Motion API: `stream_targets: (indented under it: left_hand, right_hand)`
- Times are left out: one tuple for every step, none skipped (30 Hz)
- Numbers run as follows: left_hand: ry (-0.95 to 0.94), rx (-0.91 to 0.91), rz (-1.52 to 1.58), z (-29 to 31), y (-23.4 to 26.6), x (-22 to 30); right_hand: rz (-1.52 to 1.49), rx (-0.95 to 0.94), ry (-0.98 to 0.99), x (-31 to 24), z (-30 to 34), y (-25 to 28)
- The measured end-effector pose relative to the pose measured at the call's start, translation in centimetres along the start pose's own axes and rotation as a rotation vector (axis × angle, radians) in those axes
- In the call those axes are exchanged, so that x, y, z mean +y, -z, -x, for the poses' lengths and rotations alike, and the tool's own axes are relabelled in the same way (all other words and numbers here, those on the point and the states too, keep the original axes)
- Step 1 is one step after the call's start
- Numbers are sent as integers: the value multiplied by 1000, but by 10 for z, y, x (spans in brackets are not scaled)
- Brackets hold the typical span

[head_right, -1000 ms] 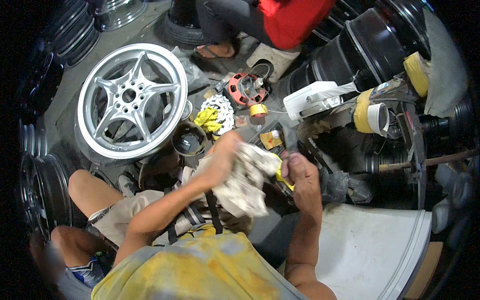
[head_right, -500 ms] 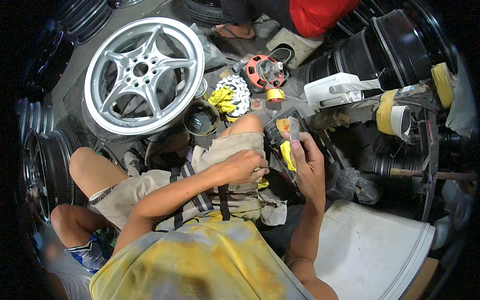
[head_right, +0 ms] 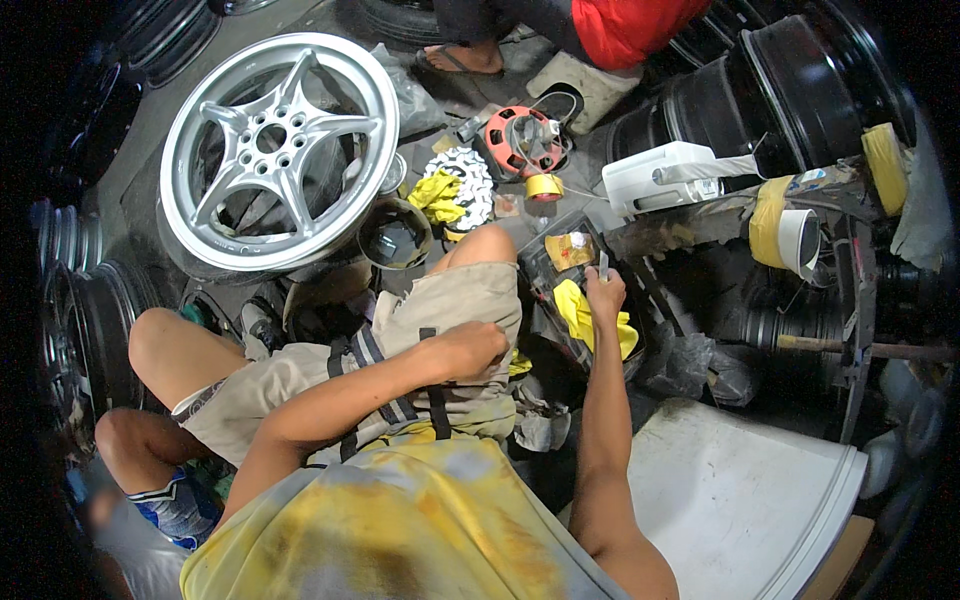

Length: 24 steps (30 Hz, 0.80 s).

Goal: The person sits on the floor in a workshop and uses a small abrasive pad to polish the surface of a silver alloy wheel rim. They repeatedly rub the pad against the spokes and rim, occasionally wiping the surface with a yellow cloth. Another person is visible in the background working on a different wheel.

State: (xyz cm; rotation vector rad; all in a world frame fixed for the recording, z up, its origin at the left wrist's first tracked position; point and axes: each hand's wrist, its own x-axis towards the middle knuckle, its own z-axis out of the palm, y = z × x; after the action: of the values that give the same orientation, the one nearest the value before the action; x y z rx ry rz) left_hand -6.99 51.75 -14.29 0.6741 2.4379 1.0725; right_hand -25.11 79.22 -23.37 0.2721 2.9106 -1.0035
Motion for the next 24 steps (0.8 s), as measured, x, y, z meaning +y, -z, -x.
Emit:
stream_targets:
  left_hand:
    - [6,-1,4,0,-1,0]
    - [16,0,5,0,1,1]
    - [16,6,7,2,2,2]
    - [15,11,9,3,3,3]
    - [18,20,11,4,4,3]
    - [20,21,11,4,4,3]
    - [21,22,12,4,3,3]
    - [23,22,15,4,2,2]
    - [14,30,9,3,1,2]
    - [6,38,3,3,-1,1]
    - [-4,44,-3,2,-2,0]
    - [7,36,-2,3,-2,1]
    - [19,28,-1,3,-1,2]
    - [25,21,-3,3,1,3]
    - [24,20,-7,2,1,4]
    - [24,19,-12,3,2,5]
    - [22,21,-16,2,2,5]
    - [8,26,-12,1,2,5]
    - [-7,32,-9,-1,0,5]
    - [-3,35,-12,0,-1,3]
    - [3,44,-17,2,-2,2]
    - [9,53,-22,4,-3,1]
    - [-1,60,-24,3,-1,4]
    - [8,43,-15,4,2,6]
  right_hand:
    - [34,37,23,6,-5,-2]
    - [65,72,50,4,-10,-5]
    - [96,108,76,3,-15,-6]
    - [116,139,115,3,-17,-7]
    - [124,118,105,1,-19,-8]
    - [133,97,94,-1,-20,-8]
    - [143,78,83,-2,-20,-7]
    - [167,99,123,-6,-17,-7]
    - [191,122,162,-9,-12,-8]
    - [215,144,200,-13,-8,-9]
    - [199,118,163,-21,-5,-7]
    - [182,91,125,-29,-1,-4]
    - [163,64,86,-33,1,-3]
    - [156,64,80,-32,0,-2]
    - [148,62,75,-32,-1,-2]
    - [139,60,70,-31,-2,-2]
    - [90,40,41,-25,-6,-3]
    - [50,24,14,-15,-12,0]
    - [9,9,-12,-4,-18,3]
    - [9,11,-31,-9,-16,2]
    - [9,10,-50,-25,-7,5]
    - [10,9,-69,-35,-2,4]
    - [-4,16,-81,-34,-2,6]
    - [-17,23,-92,-32,-3,7]
